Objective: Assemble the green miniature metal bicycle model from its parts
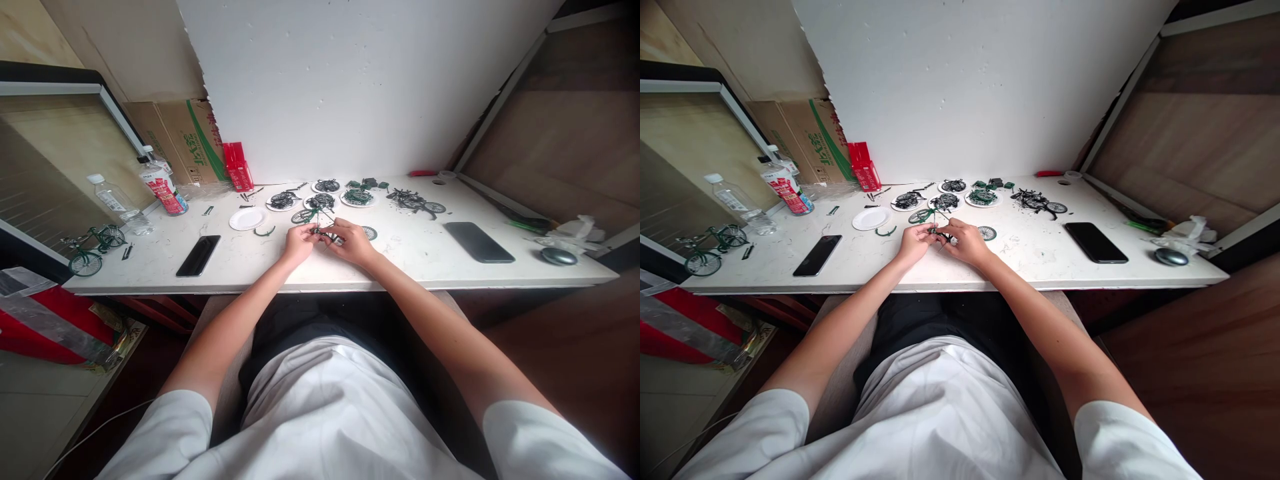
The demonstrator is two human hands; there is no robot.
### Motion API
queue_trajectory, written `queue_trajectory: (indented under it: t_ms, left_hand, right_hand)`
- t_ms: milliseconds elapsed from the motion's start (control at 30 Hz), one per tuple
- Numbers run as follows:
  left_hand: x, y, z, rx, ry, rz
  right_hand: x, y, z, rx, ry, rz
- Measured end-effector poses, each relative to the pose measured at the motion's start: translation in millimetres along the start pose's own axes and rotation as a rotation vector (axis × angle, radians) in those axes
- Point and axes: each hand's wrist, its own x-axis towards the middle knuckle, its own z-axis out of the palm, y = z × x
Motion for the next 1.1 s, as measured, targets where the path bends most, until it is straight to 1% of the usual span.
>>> queue_trajectory:
  t_ms: [200,367,567,733,1100]
  left_hand:
    - [1.2,0.1,1.6,-0.008,0.012,-0.002]
    - [0.8,1.9,2.5,-0.064,0.024,0.004]
    - [2.0,0.1,2.0,-0.061,0.034,0.000]
    - [2.6,-1.6,1.1,-0.056,0.038,0.014]
    - [2.4,1.8,0.9,-0.066,0.025,-0.029]
  right_hand:
    - [0.8,-4.0,-2.4,-0.016,0.045,-0.001]
    - [1.5,-8.4,-6.4,0.010,0.083,0.016]
    - [1.2,-7.3,-4.9,-0.025,0.072,0.053]
    - [1.2,-4.2,-3.2,-0.050,0.065,0.038]
    - [0.5,-0.3,-0.5,-0.056,0.061,0.028]
